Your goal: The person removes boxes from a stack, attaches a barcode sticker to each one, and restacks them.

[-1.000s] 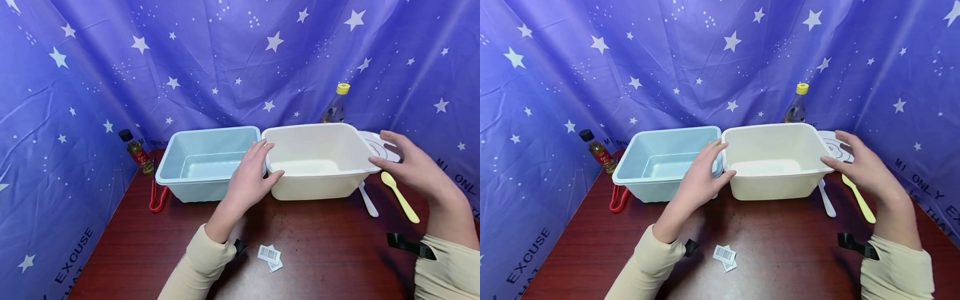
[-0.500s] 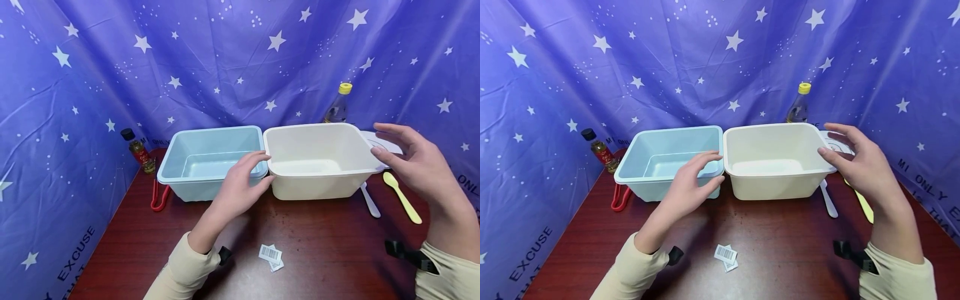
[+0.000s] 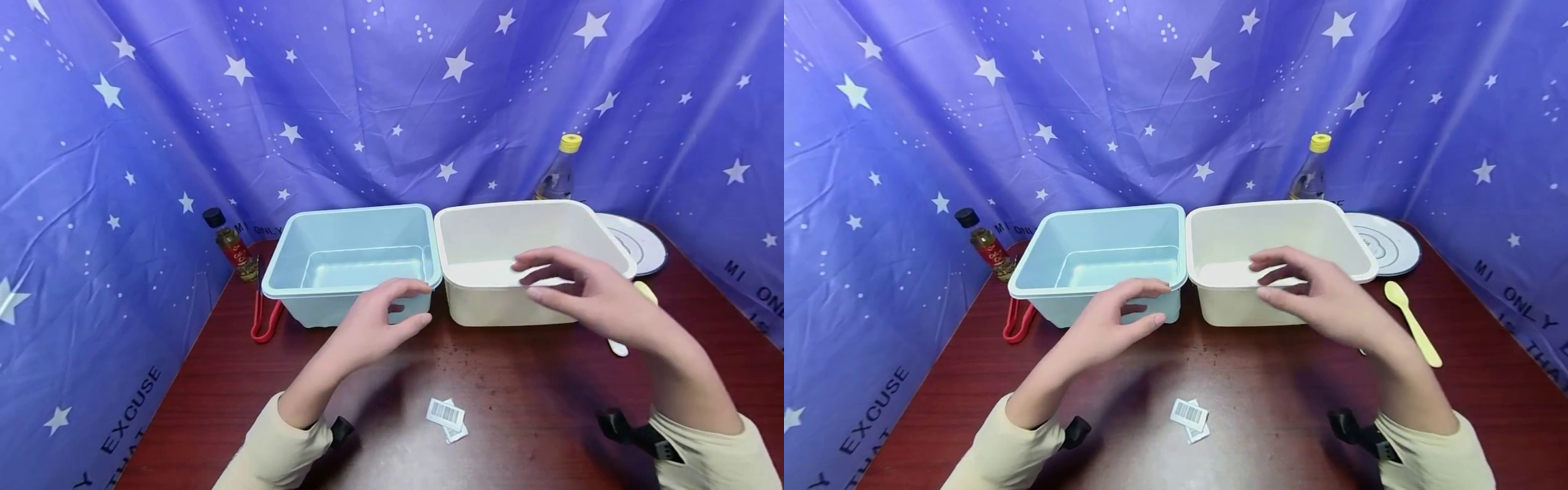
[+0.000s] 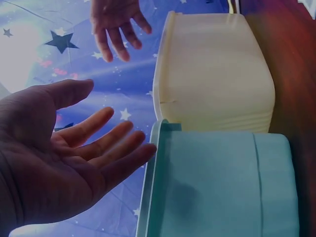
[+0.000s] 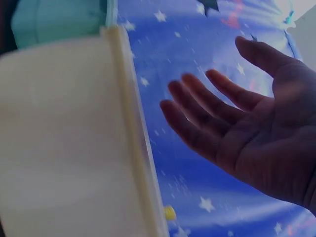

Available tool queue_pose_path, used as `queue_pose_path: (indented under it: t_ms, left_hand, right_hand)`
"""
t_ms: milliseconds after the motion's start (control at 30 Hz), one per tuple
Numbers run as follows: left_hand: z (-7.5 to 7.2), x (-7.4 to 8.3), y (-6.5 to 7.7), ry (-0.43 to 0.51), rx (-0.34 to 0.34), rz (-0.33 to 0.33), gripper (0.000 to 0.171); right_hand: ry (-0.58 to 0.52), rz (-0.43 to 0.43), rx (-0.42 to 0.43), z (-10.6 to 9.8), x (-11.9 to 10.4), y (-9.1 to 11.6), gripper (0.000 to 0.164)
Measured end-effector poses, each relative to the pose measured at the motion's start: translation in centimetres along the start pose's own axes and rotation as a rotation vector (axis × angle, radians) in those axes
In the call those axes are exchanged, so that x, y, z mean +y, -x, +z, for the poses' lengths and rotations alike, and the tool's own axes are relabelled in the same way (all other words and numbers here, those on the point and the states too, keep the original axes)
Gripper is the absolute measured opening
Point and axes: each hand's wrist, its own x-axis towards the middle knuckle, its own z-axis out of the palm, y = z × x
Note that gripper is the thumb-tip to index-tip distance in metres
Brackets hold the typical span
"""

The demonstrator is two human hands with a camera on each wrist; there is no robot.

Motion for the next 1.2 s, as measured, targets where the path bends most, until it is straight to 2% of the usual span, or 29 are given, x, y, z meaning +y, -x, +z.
queue_pose_path:
  t_ms: [167,333,533,833,967,1067,1200]
  left_hand:
    - [-0.2,-0.5,0.7,0.036,-0.042,-0.063,0.035]
    - [-0.3,-1.1,1.3,0.038,-0.101,-0.101,0.028]
    - [-0.1,-2.0,2.0,-0.007,-0.190,-0.132,0.023]
    - [2.7,-3.4,2.0,0.010,-0.371,-0.176,0.022]
    - [4.0,-3.7,2.0,0.021,-0.438,-0.224,0.022]
    - [4.9,-3.8,2.2,0.033,-0.474,-0.271,0.021]
    - [5.9,-4.1,2.5,0.014,-0.498,-0.302,0.024]
  right_hand:
    - [-0.027,-0.012,-0.142,2.4,-0.1,-0.7,0.029]
    - [-0.049,-0.025,-0.217,4.2,0.1,-1.1,0.028]
    - [-0.050,-0.023,-0.291,5.5,0.4,-1.5,0.031]
    - [0.004,-0.020,-0.443,7.7,1.1,-1.7,0.032]
    - [0.003,-0.006,-0.506,8.6,1.4,-1.7,0.031]
    - [-0.024,0.033,-0.563,9.2,1.5,-1.8,0.031]
    - [-0.041,0.098,-0.659,10.1,1.6,-1.8,0.027]
